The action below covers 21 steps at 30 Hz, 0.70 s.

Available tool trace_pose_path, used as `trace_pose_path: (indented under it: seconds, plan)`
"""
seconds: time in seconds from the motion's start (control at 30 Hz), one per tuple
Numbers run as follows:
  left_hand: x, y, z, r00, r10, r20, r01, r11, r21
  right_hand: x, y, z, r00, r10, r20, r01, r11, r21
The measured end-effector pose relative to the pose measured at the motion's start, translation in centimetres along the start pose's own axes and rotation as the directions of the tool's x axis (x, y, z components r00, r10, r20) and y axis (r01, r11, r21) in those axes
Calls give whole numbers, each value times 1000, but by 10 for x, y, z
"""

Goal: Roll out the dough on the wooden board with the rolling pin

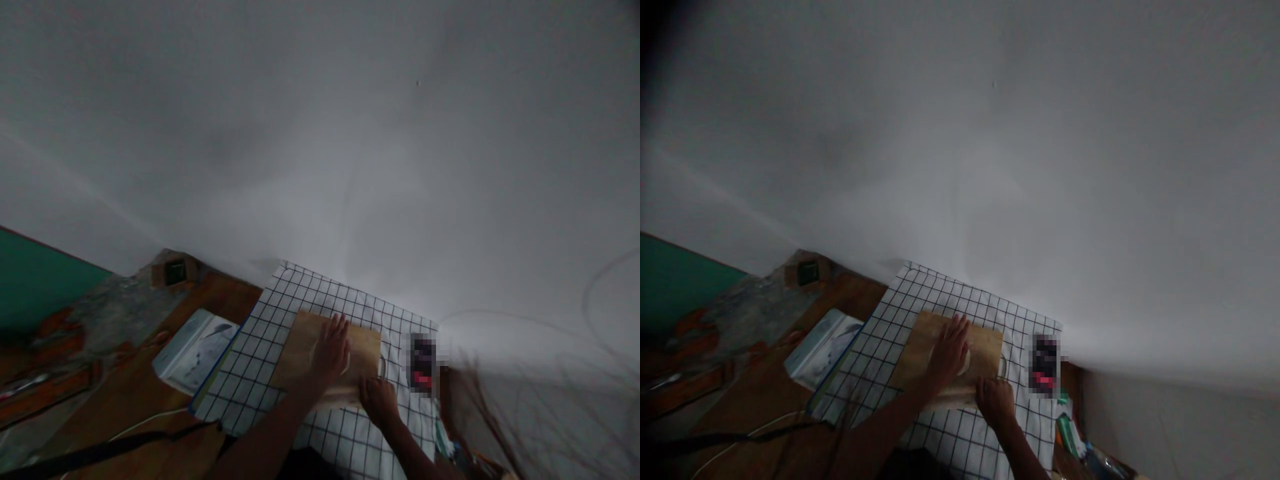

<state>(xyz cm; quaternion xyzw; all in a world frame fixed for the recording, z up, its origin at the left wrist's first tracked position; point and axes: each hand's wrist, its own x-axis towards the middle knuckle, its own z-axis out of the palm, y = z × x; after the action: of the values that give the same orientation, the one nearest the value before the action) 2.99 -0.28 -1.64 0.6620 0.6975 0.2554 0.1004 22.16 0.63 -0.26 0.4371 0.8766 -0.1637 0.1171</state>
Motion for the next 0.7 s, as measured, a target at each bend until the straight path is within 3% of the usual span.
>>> trace_pose_path:
  seconds: [0.13, 0.3, 0.5, 0.6, 0.7]
  plan:
    - [4, -2, 18, 999, 30, -16, -30, 1000, 5, -14, 6, -1, 998, 63, 20, -63, 998, 2]
    - [0, -16, 17, 985, 127, 116, -124, 992, -31, -25, 18, 0, 987, 147, 70, -147, 989, 1]
    - [10, -19, 5, 956, 247, 157, -242, 969, -54, -20, 15, -5, 994, -3, 111, 9, 999, -48]
    - [16, -23, 5, 970, 221, 106, -212, 974, -85, -12, 7, -14, 999, -21, 45, 23, 999, -42]
    - [8, -44, -1, 999, 47, -2, -47, 991, -122, -2, 6, -26, 999, -46, -25, 44, 995, -90]
